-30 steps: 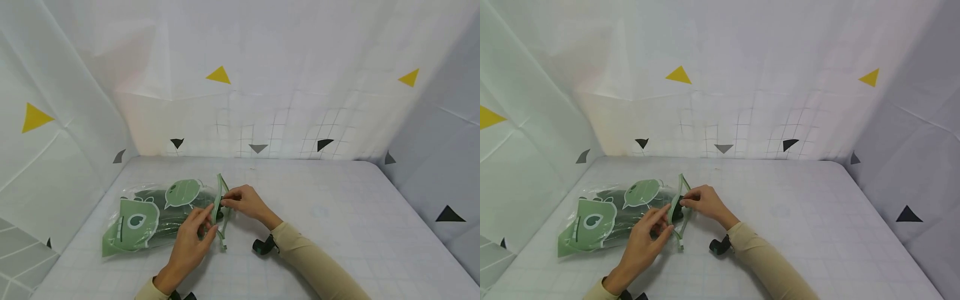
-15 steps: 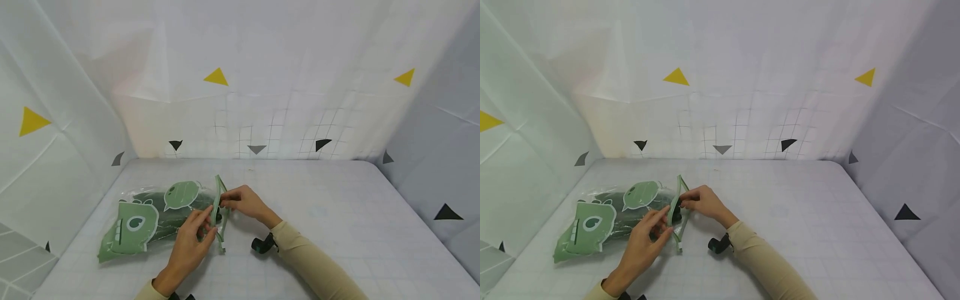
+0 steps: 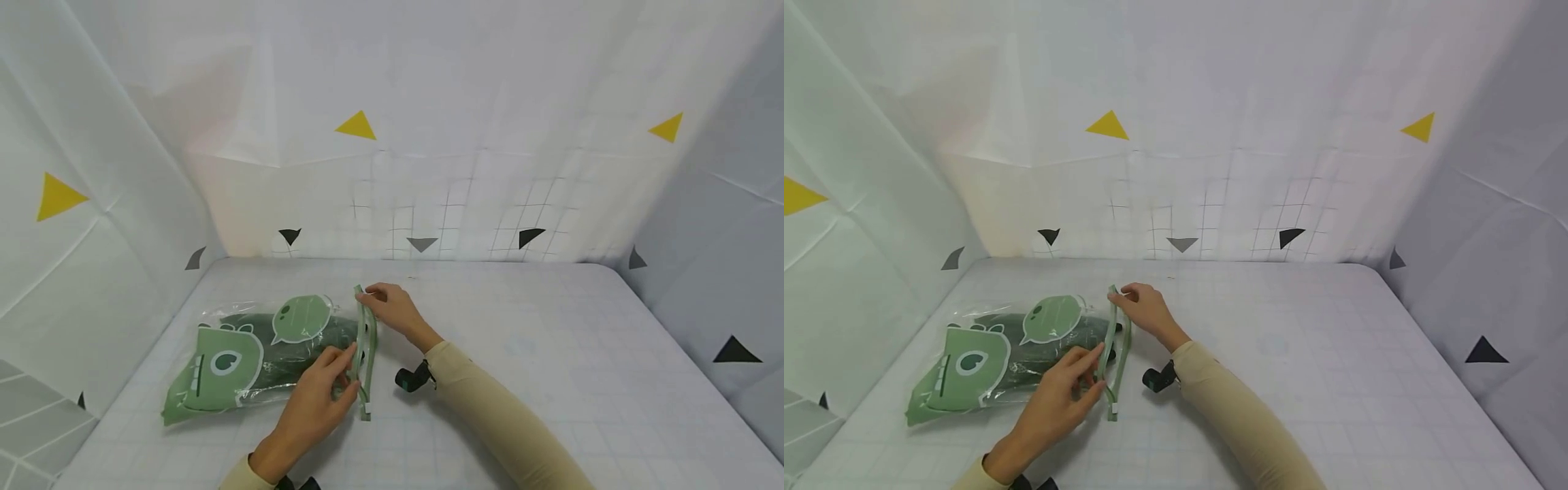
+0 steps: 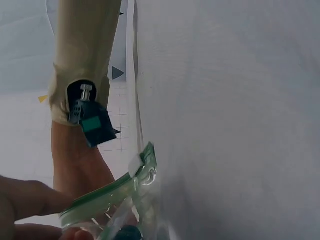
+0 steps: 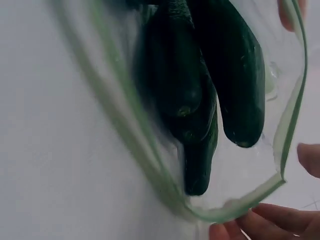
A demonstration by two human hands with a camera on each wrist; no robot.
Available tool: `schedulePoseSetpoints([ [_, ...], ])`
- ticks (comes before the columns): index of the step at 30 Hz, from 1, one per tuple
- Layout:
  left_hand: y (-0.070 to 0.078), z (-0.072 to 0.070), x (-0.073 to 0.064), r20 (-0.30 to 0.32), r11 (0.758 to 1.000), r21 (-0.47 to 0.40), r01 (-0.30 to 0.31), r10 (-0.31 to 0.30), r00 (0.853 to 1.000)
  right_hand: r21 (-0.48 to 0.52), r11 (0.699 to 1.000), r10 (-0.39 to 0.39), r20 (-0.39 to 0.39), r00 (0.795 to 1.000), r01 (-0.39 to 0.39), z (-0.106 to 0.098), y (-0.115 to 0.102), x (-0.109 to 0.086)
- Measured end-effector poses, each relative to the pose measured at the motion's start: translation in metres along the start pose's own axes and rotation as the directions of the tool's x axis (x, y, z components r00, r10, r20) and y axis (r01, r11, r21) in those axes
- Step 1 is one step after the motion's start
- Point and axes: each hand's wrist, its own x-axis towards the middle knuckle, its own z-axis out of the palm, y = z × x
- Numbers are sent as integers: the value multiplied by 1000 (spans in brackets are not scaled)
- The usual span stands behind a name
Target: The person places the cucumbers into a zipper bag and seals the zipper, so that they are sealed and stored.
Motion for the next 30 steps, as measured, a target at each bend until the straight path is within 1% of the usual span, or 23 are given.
schedulePoseSetpoints([
  [2, 0, 0, 0, 22, 999, 30, -11, 11, 1000, -9, 1000, 27, 41, 999, -26, 3, -1, 5],
  [5, -1, 0, -1, 54, 997, 69, -32, 28, 998, -30, 999, 16, 49, 999, -15, 7, -2, 10],
  [9, -2, 1, -1, 98, 993, 97, -71, 62, 993, -5, 1000, -8, 1, 1000, 8, 7, 0, 13],
  [12, -4, 0, -2, 136, 979, 163, -125, 103, 985, 42, 999, -12, -36, 999, 13, 6, 3, 16],
  [16, -5, -2, -3, 204, 938, 275, -211, 158, 966, 82, 997, -5, -42, 999, 8, 5, 5, 20],
  [19, -5, -3, -3, 258, 916, 312, -252, 174, 950, 77, 997, 6, -40, 999, -2, 5, 6, 21],
  [21, -6, -4, -3, 296, 908, 320, -270, 175, 939, 75, 997, 16, -47, 999, -13, 5, 7, 22],
  [25, -8, -6, -3, 383, 902, 308, -301, 173, 908, 84, 996, 37, -57, 998, -32, 7, 9, 24],
  [27, -9, -8, -4, 403, 903, 294, -314, 180, 897, 85, 996, 44, -46, 998, -40, 7, 9, 25],
  [28, -9, -10, -6, 396, 905, 288, -313, 185, 899, 80, 996, 47, -41, 998, -43, 7, 10, 25],
  [29, -9, -11, -8, 380, 914, 272, -300, 185, 906, 76, 996, 51, -34, 998, -49, 7, 11, 25],
  [30, -8, -14, -10, 358, 929, 249, -275, 175, 917, 73, 996, 56, -25, 998, -54, 8, 12, 24],
])
